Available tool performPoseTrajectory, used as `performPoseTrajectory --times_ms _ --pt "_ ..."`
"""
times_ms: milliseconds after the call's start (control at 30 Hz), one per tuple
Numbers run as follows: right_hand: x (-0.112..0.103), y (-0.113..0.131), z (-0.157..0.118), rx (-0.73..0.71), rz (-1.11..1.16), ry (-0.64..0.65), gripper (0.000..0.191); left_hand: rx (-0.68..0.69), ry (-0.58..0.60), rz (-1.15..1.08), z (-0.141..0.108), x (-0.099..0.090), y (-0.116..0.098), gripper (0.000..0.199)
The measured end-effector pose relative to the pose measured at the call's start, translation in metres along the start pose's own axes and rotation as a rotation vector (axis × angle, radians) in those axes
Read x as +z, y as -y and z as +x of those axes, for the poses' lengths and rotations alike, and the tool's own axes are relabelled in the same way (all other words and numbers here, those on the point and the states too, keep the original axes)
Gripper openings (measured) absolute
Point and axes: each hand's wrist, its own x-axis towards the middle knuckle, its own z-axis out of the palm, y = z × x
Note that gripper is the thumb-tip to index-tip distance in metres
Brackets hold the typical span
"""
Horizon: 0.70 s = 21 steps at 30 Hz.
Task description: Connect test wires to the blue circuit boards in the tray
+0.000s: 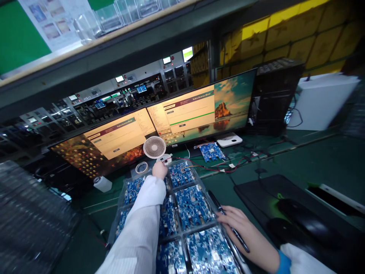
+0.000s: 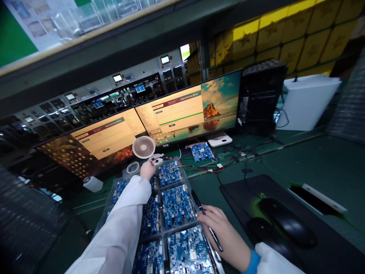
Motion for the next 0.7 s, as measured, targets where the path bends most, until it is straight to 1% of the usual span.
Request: performPoseTrajectory --times_ms 100,200,300,400,467,567,633,700 --pt "0.0 0.002 0.0 -0.016 0.007 -0.014 0.031 0.117 0.002 -0.091 -0.007 -0.007 -0.004 0.009" --pt "-0.003 0.005 0.002 -0.027 0.032 -0.037 0.029 0.27 0.036 -0.214 -0.017 -0.02 -0.005 0.008" --pt "-0.007 0.008 0.004 -0.055 0.035 -0.087 0.028 0.41 0.052 -0.311 -0.029 -0.039 -0.004 0.008" --pt "-0.01 0.008 0.004 -0.058 0.022 -0.192 0.028 0.543 0.067 -0.365 -0.046 -0.062 -0.007 0.008" --pt "-0.01 0.006 0.004 -0.026 0.023 -0.284 0.029 0.633 0.096 -0.385 -0.06 -0.076 -0.01 0.008" --pt "-0.01 0.002 0.004 0.073 0.055 -0.402 0.026 0.744 0.16 -0.393 -0.086 -0.094 -0.016 0.01" --pt "-0.009 -0.002 0.004 0.149 0.091 -0.435 0.024 0.817 0.225 -0.379 -0.106 -0.101 -0.022 0.011" --pt "-0.008 -0.005 0.004 0.214 0.14 -0.428 0.023 0.893 0.313 -0.365 -0.124 -0.105 -0.029 0.015"
